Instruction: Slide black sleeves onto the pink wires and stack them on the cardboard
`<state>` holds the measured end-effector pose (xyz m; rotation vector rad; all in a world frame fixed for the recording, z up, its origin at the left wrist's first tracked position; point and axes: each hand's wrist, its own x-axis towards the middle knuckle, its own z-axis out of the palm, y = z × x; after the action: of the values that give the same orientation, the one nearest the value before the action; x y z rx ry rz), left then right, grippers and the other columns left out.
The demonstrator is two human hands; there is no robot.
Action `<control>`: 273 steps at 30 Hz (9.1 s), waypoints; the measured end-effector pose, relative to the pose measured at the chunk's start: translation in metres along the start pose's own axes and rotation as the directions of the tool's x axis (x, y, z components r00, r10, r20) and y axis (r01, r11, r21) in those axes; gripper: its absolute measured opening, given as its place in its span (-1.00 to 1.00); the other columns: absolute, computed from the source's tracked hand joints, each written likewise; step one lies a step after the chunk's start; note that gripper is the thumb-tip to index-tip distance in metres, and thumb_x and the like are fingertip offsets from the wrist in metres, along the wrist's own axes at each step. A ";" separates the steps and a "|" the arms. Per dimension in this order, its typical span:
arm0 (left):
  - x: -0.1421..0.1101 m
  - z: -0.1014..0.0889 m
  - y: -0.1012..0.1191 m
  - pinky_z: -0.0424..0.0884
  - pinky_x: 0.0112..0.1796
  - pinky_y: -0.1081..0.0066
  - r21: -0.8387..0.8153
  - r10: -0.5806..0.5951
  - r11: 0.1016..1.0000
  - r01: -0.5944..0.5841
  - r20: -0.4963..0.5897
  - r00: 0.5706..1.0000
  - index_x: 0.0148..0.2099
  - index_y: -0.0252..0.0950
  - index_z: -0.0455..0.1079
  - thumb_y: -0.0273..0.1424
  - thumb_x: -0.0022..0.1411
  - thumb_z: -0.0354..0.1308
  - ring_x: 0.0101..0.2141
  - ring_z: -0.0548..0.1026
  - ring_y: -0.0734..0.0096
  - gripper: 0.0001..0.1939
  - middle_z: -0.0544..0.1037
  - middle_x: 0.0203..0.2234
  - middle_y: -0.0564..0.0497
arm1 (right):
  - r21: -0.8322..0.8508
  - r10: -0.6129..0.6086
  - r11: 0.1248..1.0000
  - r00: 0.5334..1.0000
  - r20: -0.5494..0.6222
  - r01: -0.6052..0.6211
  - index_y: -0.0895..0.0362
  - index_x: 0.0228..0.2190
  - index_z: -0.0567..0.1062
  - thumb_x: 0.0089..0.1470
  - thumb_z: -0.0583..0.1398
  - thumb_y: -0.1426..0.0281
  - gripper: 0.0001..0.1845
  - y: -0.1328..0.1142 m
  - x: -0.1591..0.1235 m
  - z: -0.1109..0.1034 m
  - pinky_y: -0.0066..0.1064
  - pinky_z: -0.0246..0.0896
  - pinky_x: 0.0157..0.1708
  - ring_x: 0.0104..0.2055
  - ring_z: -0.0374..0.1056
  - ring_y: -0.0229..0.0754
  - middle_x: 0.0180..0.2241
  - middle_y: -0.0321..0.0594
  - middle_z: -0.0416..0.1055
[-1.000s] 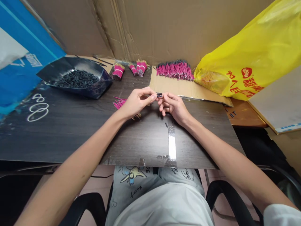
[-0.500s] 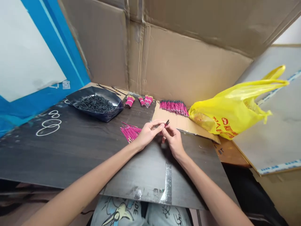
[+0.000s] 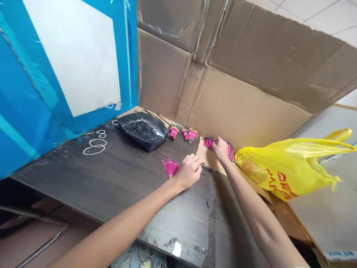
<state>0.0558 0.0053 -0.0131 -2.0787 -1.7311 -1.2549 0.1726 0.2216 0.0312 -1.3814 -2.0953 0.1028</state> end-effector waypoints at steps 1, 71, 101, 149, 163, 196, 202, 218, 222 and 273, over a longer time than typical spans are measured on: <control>-0.001 0.001 0.000 0.43 -0.03 0.25 0.030 0.011 0.999 -0.011 -0.013 1.000 -0.06 -0.22 0.58 -0.50 0.42 0.00 -0.13 0.49 0.31 -0.70 0.65 -0.18 -0.02 | -0.062 -0.002 0.998 1.000 0.012 0.003 0.27 -0.05 0.62 0.25 0.12 0.56 -0.67 -0.004 0.006 0.005 -0.34 0.21 -0.05 -0.01 0.50 0.02 -0.10 0.10 0.60; 0.025 -0.043 -0.002 0.25 -0.19 0.47 -0.076 -0.111 0.980 0.185 0.563 0.819 -0.18 -0.28 0.42 -0.24 0.39 0.06 -0.27 0.42 0.50 -0.77 0.55 -0.29 0.07 | 0.586 -0.405 0.728 0.913 -0.054 0.357 0.13 -0.18 0.52 0.31 0.13 0.47 -0.85 0.013 -0.195 -0.042 -0.38 0.27 -0.22 -0.21 0.45 -0.21 -0.23 -0.24 0.55; 0.022 -0.037 -0.002 0.23 -0.23 0.45 -0.103 -0.103 0.977 0.184 0.531 0.841 -0.20 -0.30 0.46 -0.28 0.36 0.08 -0.31 0.41 0.51 -0.78 0.57 -0.31 0.04 | 0.582 -0.428 0.729 0.904 -0.026 0.362 0.12 -0.15 0.53 0.29 0.13 0.47 -0.82 0.013 -0.196 -0.042 -0.37 0.27 -0.21 -0.29 0.40 -0.24 -0.24 -0.26 0.55; 0.022 -0.025 -0.006 0.24 -0.27 0.46 -0.248 -0.173 0.921 0.300 0.429 0.887 -0.25 -0.32 0.45 -0.34 0.28 0.17 -0.40 0.36 0.58 -0.86 0.49 -0.43 0.09 | 0.897 -0.165 0.415 0.957 0.239 -0.153 0.11 0.01 0.45 0.16 0.29 0.29 -0.61 0.013 -0.188 -0.035 -0.45 0.22 -0.50 -0.44 0.33 -0.32 -0.36 -0.29 0.45; 0.022 -0.022 -0.007 0.22 -0.32 0.52 -0.377 -0.146 0.847 0.375 0.512 0.846 -0.27 -0.33 0.43 -0.26 0.20 0.24 -0.41 0.33 0.61 -0.79 0.45 -0.43 0.09 | 0.880 -0.039 0.462 0.989 0.140 -0.106 0.12 -0.24 0.47 0.11 0.27 0.31 -0.82 0.015 -0.188 -0.033 -0.36 0.24 -0.44 -0.48 0.35 -0.30 -0.32 -0.26 0.46; 0.021 -0.025 -0.001 0.21 -0.31 0.50 -0.284 -0.134 0.901 0.327 0.535 0.834 -0.28 -0.32 0.46 -0.29 0.24 0.19 -0.40 0.34 0.57 -0.82 0.48 -0.43 0.07 | 0.676 -0.280 0.699 0.959 -0.040 0.232 0.09 -0.21 0.45 0.22 0.20 0.48 -0.91 0.010 -0.198 -0.043 -0.30 0.27 -0.18 -0.30 0.36 -0.22 -0.22 -0.25 0.52; 0.019 -0.024 0.002 0.24 -0.31 0.49 -0.288 -0.134 0.903 0.318 0.514 0.847 -0.25 -0.32 0.46 -0.26 0.26 0.19 -0.38 0.36 0.55 -0.79 0.51 -0.41 0.04 | 0.680 -0.258 0.711 0.966 0.011 0.182 0.07 -0.20 0.43 0.25 0.19 0.44 -0.93 0.013 -0.195 -0.046 -0.30 0.28 -0.23 -0.32 0.38 -0.21 -0.28 -0.27 0.52; 0.019 -0.025 0.007 0.35 -0.14 0.44 -0.222 -0.168 0.935 0.276 0.408 0.897 -0.21 -0.34 0.55 -0.26 0.35 0.16 -0.27 0.46 0.48 -0.75 0.64 -0.24 -0.03 | 0.468 -0.375 0.858 0.880 0.293 0.210 0.13 -0.44 0.50 0.28 0.29 0.18 -0.66 0.020 -0.182 -0.082 -0.30 0.03 -0.35 -0.45 0.26 -0.22 -0.47 -0.24 0.47; 0.019 -0.024 0.003 0.34 -0.16 0.44 -0.223 -0.176 0.935 0.277 0.390 0.904 -0.22 -0.34 0.56 -0.27 0.34 0.15 -0.30 0.46 0.50 -0.75 0.65 -0.25 -0.02 | 0.271 -0.434 0.901 0.721 0.541 0.339 0.12 -0.50 0.54 0.12 0.44 0.13 -0.63 0.019 -0.187 -0.103 -0.30 -0.13 -0.41 -0.52 0.13 -0.24 -0.53 -0.22 0.41; 0.022 -0.032 0.017 0.18 -0.40 0.57 -0.298 -0.108 0.866 0.403 0.674 0.731 -0.39 -0.36 0.54 -0.22 0.16 0.28 -0.49 0.30 0.68 -0.73 0.48 -0.55 0.13 | 0.813 -0.383 0.576 0.849 0.365 -0.089 0.18 -0.25 0.48 0.15 0.28 0.41 -0.88 0.028 -0.185 -0.066 -0.44 0.25 -0.47 -0.41 0.35 -0.29 -0.41 -0.25 0.47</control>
<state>0.0547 -0.0030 0.0281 -2.8641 -2.2601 -1.1414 0.2788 0.0589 -0.0103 -0.5980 -2.0785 1.3343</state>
